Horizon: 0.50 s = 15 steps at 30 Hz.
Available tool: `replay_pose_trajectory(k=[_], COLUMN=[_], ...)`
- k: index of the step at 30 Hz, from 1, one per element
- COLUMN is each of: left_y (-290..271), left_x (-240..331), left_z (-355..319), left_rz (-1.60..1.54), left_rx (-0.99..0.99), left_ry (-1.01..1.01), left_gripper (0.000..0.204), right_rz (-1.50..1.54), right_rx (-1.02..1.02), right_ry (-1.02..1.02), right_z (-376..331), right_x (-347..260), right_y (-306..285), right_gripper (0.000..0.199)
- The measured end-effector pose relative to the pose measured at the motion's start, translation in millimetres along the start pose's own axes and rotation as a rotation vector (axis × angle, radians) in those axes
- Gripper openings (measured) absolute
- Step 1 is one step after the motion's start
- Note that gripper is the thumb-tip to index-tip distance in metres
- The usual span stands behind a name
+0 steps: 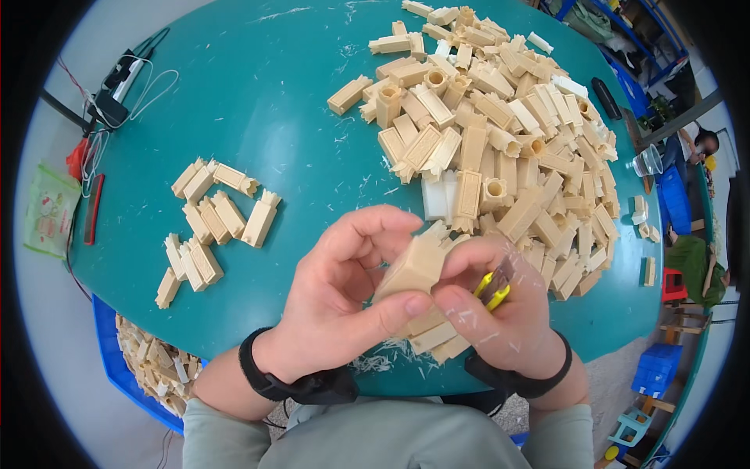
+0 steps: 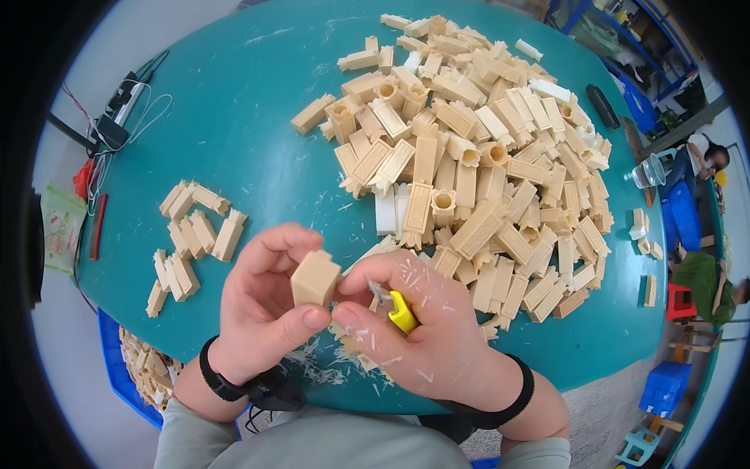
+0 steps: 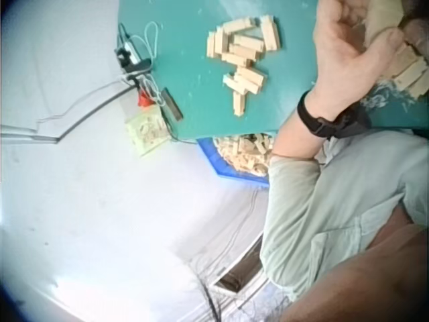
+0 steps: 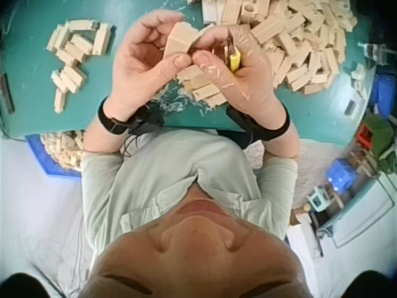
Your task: The person uses a yellow utility knife to carve small rectangular wooden blocks on a green table. They hold each block in one hand and carefully shave off edges and corners with the other, creating wood shavings that accumulate on the table. The person repeatedly picks up blocks from a large pile, carves them, and places them back down.
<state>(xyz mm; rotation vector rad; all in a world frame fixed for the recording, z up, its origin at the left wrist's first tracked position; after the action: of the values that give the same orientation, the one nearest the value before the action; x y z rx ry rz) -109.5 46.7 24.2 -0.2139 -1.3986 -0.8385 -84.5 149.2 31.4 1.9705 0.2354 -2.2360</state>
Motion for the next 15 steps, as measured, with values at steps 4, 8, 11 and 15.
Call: replay_pose_trajectory(k=[4,8,11,15], left_y=[-9.4,-10.2,-5.7,-3.7], left_x=[9.8,18.6,17.5,5.6], left_z=[-4.9,-4.8,-1.5,0.6], left_rz=[0.173,0.336,0.398,0.237], left_rx=[0.074,0.120,0.084,0.124], left_ry=[0.128,0.227,0.144,-0.042], left_gripper=[0.045,0.043,0.044,0.049], right_rz=[-0.146,-0.371,-0.463,-0.404], right_rx=[-0.055,-0.075,-0.053,0.010], right_ry=[0.043,-0.011,-0.094,-0.017], right_z=[-0.8,-2.7,-2.3,-0.3], right_x=[-14.2,-19.8,-22.4,-9.5], right_y=[-0.1,2.0,0.1,-6.6], right_gripper=[0.017,0.018,0.020,0.022])
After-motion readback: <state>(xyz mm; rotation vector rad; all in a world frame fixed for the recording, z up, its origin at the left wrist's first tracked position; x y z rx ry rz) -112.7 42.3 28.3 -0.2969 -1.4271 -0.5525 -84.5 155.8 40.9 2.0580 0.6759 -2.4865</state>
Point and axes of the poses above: each hand's wrist, its own z-axis towards the middle knuckle, its own y-axis out of the palm, x = y × z, the point moved 10 cm from there along z, towards the middle knuckle, and after that the axes turned 3 degrees about -x, right-handed, at the moved point
